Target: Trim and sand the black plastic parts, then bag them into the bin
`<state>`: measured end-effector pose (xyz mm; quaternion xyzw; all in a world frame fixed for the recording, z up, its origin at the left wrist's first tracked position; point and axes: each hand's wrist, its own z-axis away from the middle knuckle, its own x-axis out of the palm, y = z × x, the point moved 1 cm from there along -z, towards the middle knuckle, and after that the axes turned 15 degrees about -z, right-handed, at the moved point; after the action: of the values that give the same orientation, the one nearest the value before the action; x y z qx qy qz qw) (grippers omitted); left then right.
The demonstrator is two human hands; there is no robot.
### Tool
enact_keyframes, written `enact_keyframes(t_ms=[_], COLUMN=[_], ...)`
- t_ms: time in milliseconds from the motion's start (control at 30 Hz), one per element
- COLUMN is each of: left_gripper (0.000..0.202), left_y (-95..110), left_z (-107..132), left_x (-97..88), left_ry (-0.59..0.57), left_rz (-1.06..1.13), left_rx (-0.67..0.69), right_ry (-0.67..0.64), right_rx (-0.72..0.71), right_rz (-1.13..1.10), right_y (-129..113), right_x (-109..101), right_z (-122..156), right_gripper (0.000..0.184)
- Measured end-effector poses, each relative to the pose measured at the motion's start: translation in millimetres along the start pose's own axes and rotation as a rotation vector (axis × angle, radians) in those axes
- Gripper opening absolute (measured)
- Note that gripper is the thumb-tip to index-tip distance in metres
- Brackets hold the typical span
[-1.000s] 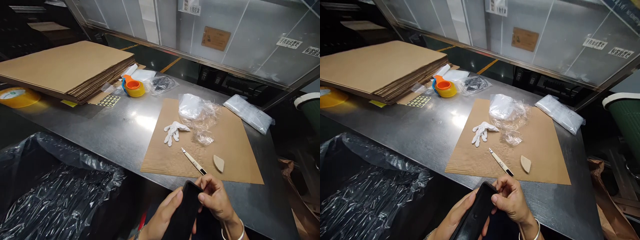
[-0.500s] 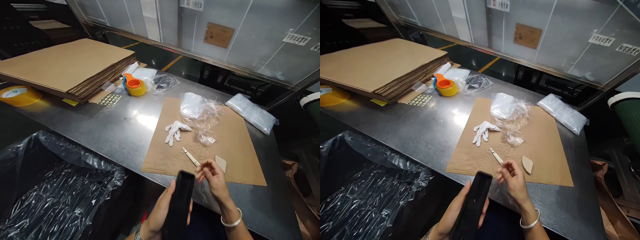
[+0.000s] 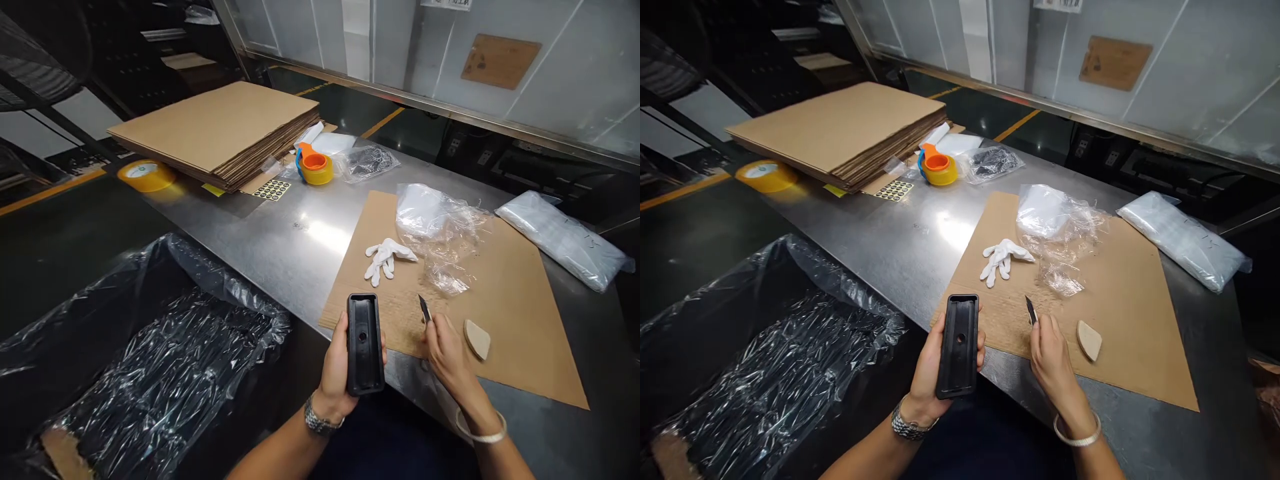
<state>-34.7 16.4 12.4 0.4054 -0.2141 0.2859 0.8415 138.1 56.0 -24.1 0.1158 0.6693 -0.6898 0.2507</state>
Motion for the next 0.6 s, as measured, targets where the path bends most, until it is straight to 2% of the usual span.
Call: enact_keyframes(t_ms=[67,167,233,400,600], left_gripper=[0.054,0.052,0.052,0.055,0.053], left_y=[0,-1,-3,-7,-10], left_z=[-2,-5,-7,-8,-10], left_x=[-2.1,-4.8,-6.5,-9.9,-12.4], left_ry=[0.026,0.057,0.075,0.108,0.115], left_rz=[0.009,0.013,0.005,-0.029,-0.028], left_rx=[0.036,0.054,0.041,0.013,0.011], right_ry=[-0.141,-0.452,-0.568,-0.623,-0.638], right_rx=[0.066,0.287,0.399,0.660,0.732], right_rz=[-0.149,-0.545,-0.636,-0.697,-0.752], right_y=[-20,-49,-63,-75,-78], right_x=[-5,-4,-1,12,24], right_z=[24,59,72,76,75], right_gripper=[0.029,0.036,0.041,0.054,0.058])
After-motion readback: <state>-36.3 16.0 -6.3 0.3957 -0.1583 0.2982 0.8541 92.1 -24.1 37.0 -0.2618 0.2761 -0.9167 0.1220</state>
